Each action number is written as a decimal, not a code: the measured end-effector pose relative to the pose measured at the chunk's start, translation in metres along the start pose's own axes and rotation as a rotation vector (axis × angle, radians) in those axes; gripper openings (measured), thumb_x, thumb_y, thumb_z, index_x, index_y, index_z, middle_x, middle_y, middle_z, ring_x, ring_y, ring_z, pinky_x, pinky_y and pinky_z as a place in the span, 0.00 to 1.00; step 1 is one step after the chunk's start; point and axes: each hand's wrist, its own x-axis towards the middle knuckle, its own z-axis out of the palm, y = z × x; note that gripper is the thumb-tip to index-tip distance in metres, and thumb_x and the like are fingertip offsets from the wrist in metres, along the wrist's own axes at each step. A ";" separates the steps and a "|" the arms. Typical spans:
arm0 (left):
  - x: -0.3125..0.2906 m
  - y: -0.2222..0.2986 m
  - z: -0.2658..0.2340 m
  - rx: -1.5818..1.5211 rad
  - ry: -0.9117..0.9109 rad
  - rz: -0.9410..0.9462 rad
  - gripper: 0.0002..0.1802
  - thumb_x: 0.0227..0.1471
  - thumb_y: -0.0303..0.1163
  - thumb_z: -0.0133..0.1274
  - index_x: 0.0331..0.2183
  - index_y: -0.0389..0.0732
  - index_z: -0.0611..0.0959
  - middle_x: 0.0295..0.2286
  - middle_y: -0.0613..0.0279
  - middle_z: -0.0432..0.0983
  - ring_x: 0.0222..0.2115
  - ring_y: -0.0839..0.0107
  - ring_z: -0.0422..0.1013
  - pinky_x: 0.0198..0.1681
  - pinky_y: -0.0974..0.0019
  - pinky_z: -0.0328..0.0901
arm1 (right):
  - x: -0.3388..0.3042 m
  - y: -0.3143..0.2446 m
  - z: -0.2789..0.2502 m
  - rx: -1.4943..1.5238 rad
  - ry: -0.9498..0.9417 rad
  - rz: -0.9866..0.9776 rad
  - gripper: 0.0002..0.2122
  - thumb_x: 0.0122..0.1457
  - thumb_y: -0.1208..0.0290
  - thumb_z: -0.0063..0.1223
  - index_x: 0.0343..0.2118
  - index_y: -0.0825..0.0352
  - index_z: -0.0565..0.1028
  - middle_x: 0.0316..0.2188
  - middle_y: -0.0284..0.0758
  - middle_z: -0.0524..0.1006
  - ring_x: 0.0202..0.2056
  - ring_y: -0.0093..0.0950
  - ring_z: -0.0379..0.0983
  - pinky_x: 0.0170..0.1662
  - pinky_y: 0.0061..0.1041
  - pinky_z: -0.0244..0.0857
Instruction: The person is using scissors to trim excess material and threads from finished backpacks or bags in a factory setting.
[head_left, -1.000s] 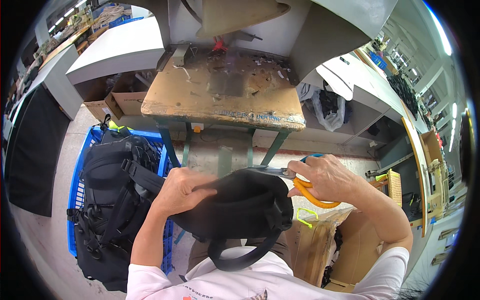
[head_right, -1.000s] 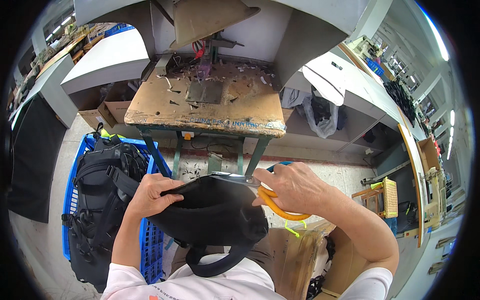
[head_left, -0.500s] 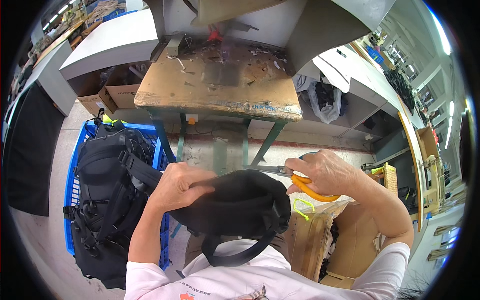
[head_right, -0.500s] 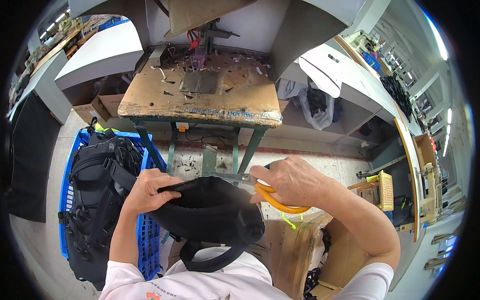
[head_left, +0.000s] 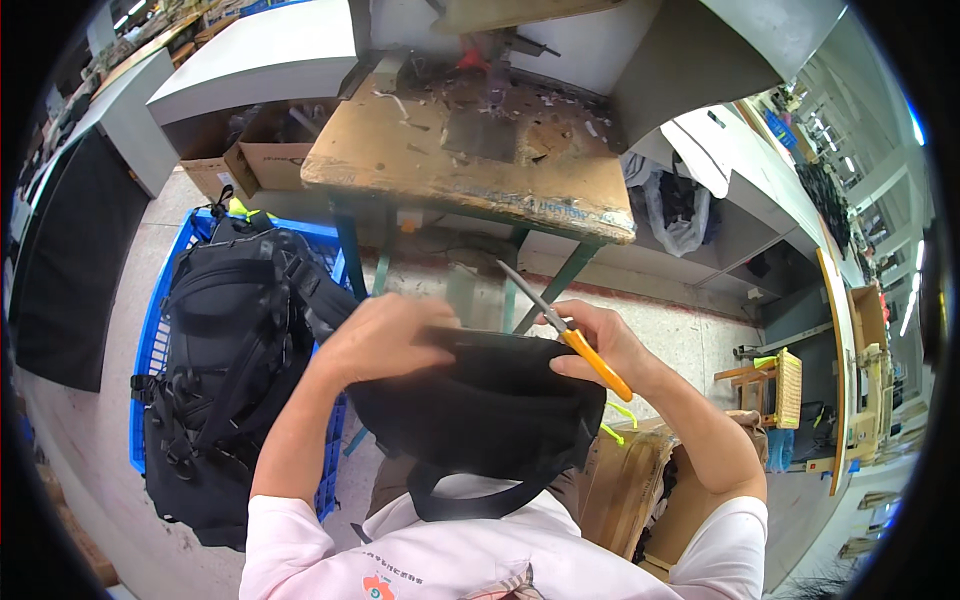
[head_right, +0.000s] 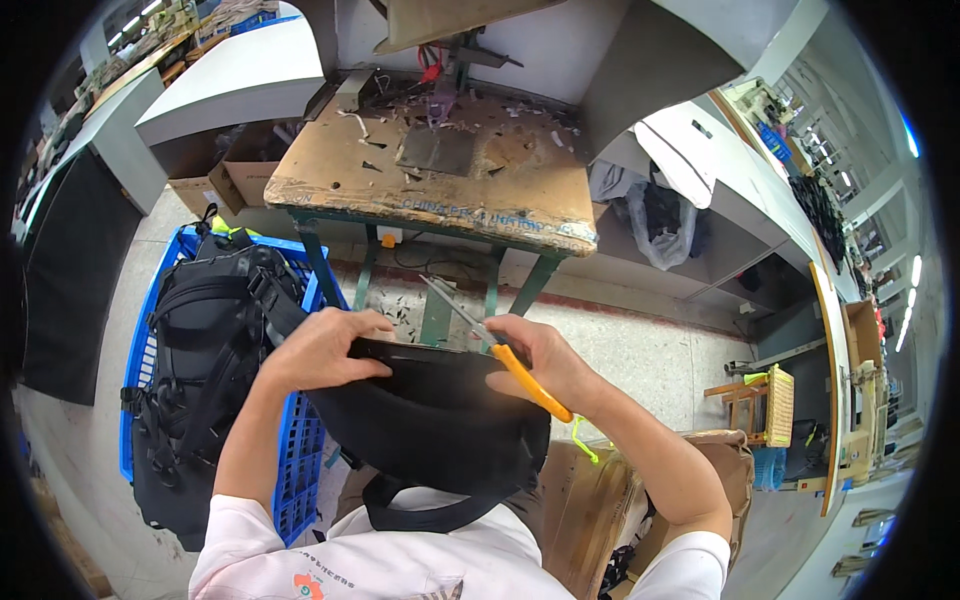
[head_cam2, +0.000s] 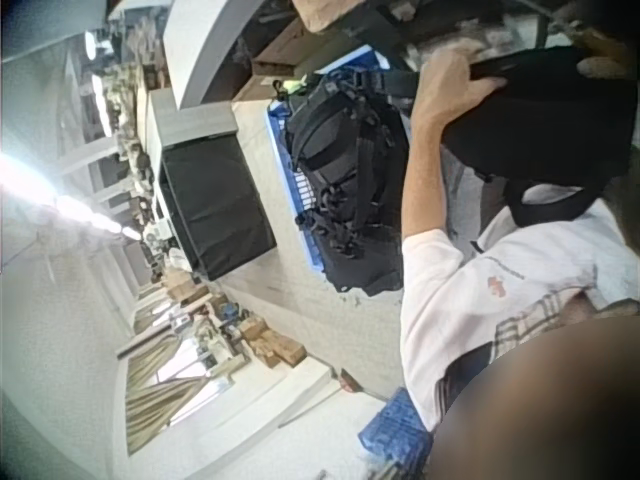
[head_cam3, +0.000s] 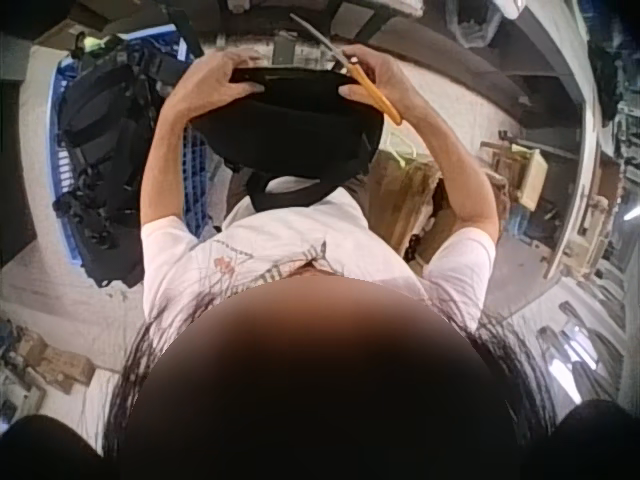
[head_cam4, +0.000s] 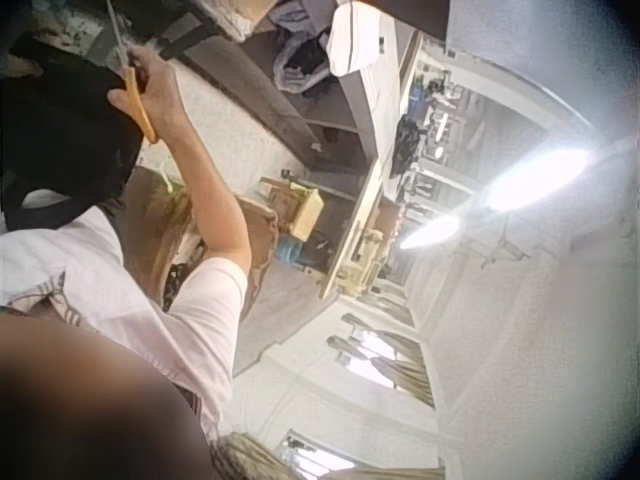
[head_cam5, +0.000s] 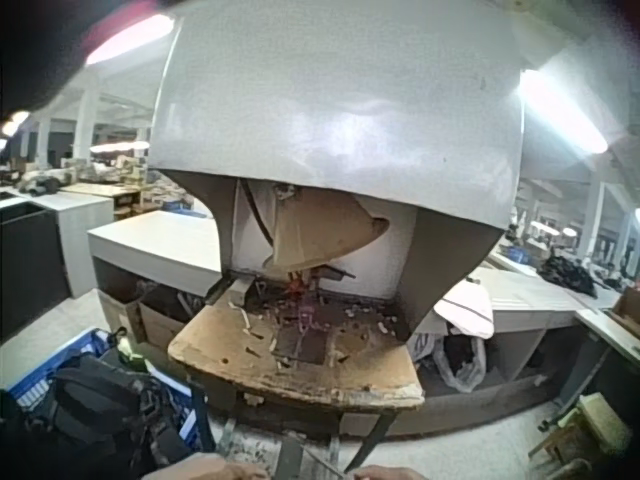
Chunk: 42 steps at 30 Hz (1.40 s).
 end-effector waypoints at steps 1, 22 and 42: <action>-0.005 -0.008 -0.005 0.041 0.006 -0.035 0.22 0.36 0.34 0.63 0.37 0.37 0.78 0.29 0.49 0.78 0.34 0.51 0.74 0.37 0.61 0.67 | -0.002 0.001 -0.001 0.025 0.003 -0.025 0.21 0.45 0.77 0.59 0.45 0.68 0.70 0.22 0.22 0.64 0.24 0.12 0.57 0.27 0.14 0.53; -0.067 -0.131 0.063 -1.301 0.593 -0.218 0.13 0.45 0.25 0.60 0.36 0.34 0.80 0.33 0.59 0.79 0.32 0.70 0.75 0.39 0.68 0.69 | -0.032 0.001 -0.017 -0.260 -0.021 0.174 0.28 0.44 0.54 0.65 0.47 0.62 0.72 0.26 0.32 0.73 0.33 0.27 0.71 0.36 0.26 0.63; -0.065 -0.101 0.061 -1.330 0.632 -0.139 0.12 0.44 0.26 0.61 0.33 0.33 0.81 0.32 0.57 0.79 0.31 0.69 0.76 0.39 0.67 0.70 | -0.011 -0.018 -0.030 -0.805 -0.273 -0.184 0.31 0.47 0.39 0.55 0.42 0.64 0.70 0.25 0.41 0.76 0.28 0.41 0.75 0.32 0.33 0.70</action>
